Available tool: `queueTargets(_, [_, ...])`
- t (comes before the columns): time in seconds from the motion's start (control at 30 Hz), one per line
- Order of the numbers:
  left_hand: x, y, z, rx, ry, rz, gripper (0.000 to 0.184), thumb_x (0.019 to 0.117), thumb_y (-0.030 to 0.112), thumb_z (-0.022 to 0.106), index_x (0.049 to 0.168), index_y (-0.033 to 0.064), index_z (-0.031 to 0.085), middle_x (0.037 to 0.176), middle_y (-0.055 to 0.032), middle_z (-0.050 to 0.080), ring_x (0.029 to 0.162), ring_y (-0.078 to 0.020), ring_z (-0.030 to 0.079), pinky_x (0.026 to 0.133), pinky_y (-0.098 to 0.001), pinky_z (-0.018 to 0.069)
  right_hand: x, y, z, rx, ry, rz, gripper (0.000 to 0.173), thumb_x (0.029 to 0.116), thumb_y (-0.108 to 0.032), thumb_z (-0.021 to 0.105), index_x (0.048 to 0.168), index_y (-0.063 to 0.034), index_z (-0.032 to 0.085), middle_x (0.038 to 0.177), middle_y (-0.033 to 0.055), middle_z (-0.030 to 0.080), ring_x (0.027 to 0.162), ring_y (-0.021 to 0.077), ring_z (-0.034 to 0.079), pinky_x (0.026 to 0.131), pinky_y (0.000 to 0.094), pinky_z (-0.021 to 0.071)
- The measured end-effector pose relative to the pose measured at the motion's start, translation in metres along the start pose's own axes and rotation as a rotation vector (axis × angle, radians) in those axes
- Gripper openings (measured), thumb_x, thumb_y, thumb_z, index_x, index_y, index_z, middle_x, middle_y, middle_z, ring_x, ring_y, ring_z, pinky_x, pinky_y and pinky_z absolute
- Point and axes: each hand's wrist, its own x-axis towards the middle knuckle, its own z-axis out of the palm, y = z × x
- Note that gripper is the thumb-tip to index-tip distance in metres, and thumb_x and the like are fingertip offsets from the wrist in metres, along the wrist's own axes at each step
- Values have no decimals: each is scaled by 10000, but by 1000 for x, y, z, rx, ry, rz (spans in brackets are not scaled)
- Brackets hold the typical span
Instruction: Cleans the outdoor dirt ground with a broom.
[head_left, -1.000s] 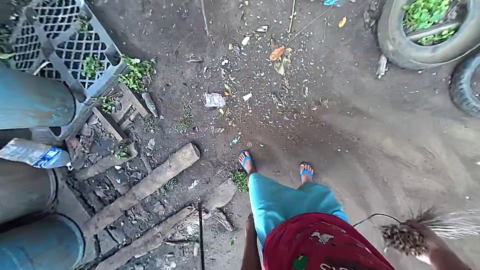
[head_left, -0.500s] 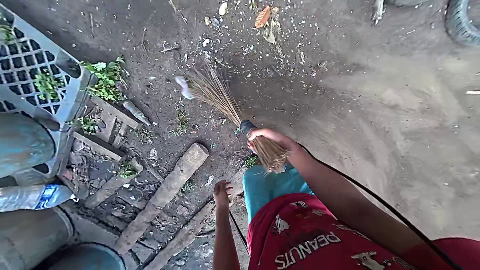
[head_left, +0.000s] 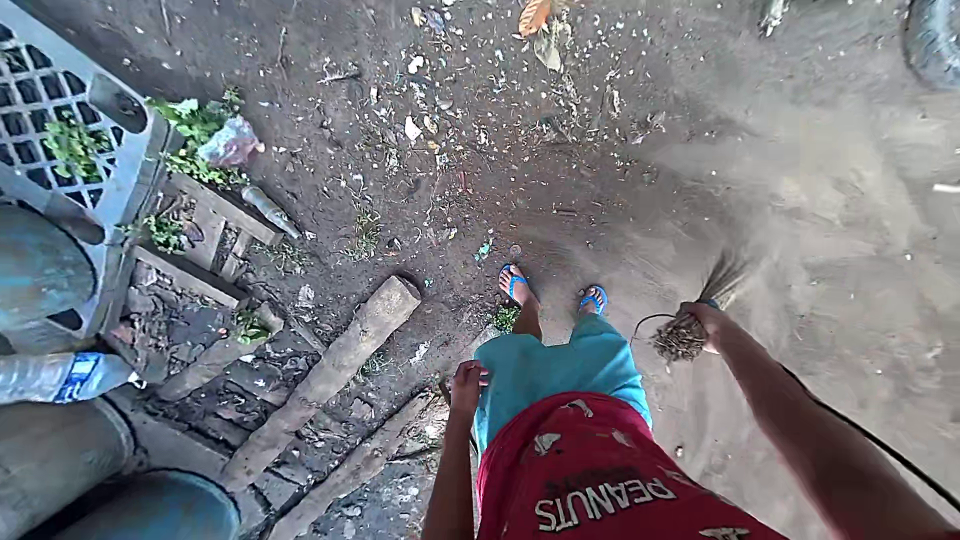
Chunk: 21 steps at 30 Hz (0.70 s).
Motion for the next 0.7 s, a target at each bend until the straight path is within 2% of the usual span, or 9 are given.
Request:
queueTargets(0.03, [-3, -7, -4, -5, 6, -3, 365, 1104, 189, 392, 1359, -33, 529, 1156, -208, 687, 928, -276, 687, 765, -459, 551, 6, -12, 20, 29, -49, 17, 174, 981, -268, 563, 1033, -102, 549, 812, 51, 568, 663, 156, 557, 585, 374, 492])
queueTargets(0.1, [-11, -26, -15, -21, 48, -13, 366, 1102, 180, 388, 1363, -40, 522, 1158, -209, 681, 916, -269, 682, 764, -452, 550, -14, -25, 69, -5, -243, 11, 226, 1041, -322, 480, 1075, -108, 549, 849, 45, 580, 716, 155, 579, 641, 376, 515])
queueTargets(0.23, [-16, -45, -34, -59, 158, -110, 376, 1117, 192, 391, 1378, -47, 516, 1176, -234, 667, 924, -288, 687, 788, -461, 560, -97, -29, 152, -380, -765, -136, 176, 1006, -189, 555, 1081, -42, 615, 858, 61, 677, 748, 153, 664, 695, 344, 571])
queueTargets(0.3, [-23, -46, -42, -47, 179, -173, 389, 1121, 213, 384, 1395, -34, 509, 1188, -232, 668, 937, -293, 689, 804, -465, 558, -127, -32, 153, -366, -984, -174, 186, 977, -238, 545, 1004, -73, 626, 817, 49, 694, 709, 142, 685, 664, 310, 590])
queueTargets(0.37, [-17, -34, -47, -60, 187, -150, 388, 1120, 218, 378, 1393, -28, 503, 1197, -225, 662, 950, -287, 682, 813, -465, 554, -123, -40, 116, -278, -1091, -198, 203, 930, -287, 557, 1017, -118, 628, 839, 24, 693, 699, 116, 678, 655, 283, 592])
queueTargets(0.47, [-6, -9, -51, -68, 160, -41, 398, 1115, 227, 384, 1391, -31, 509, 1186, -208, 672, 940, -250, 680, 805, -428, 551, -75, -26, 20, -172, -1006, -212, 370, 796, -298, 680, 1120, -135, 605, 905, 27, 705, 699, 132, 679, 621, 305, 594])
queueTargets(0.53, [5, -1, -50, -89, 145, 17, 381, 1119, 221, 381, 1382, -15, 524, 1163, -187, 691, 911, -228, 693, 772, -401, 555, -69, -17, -39, -205, -833, -244, 453, 750, -259, 732, 1148, -121, 564, 900, 36, 704, 706, 180, 699, 630, 362, 619])
queueTargets(0.63, [16, -12, -42, -149, 137, -43, 388, 1121, 245, 379, 1390, 8, 528, 1169, -182, 700, 903, -251, 700, 745, -419, 551, -83, -24, -81, -346, -404, -256, 419, 787, -115, 693, 1172, -57, 536, 817, 60, 688, 657, 204, 708, 597, 389, 628])
queueTargets(0.7, [16, -30, -32, -167, 122, -54, 395, 1121, 252, 382, 1385, -2, 530, 1161, -198, 696, 901, -277, 701, 746, -451, 562, -71, -31, -81, -387, -159, -196, 308, 855, -143, 687, 1126, -29, 594, 793, 70, 683, 641, 176, 680, 586, 366, 591])
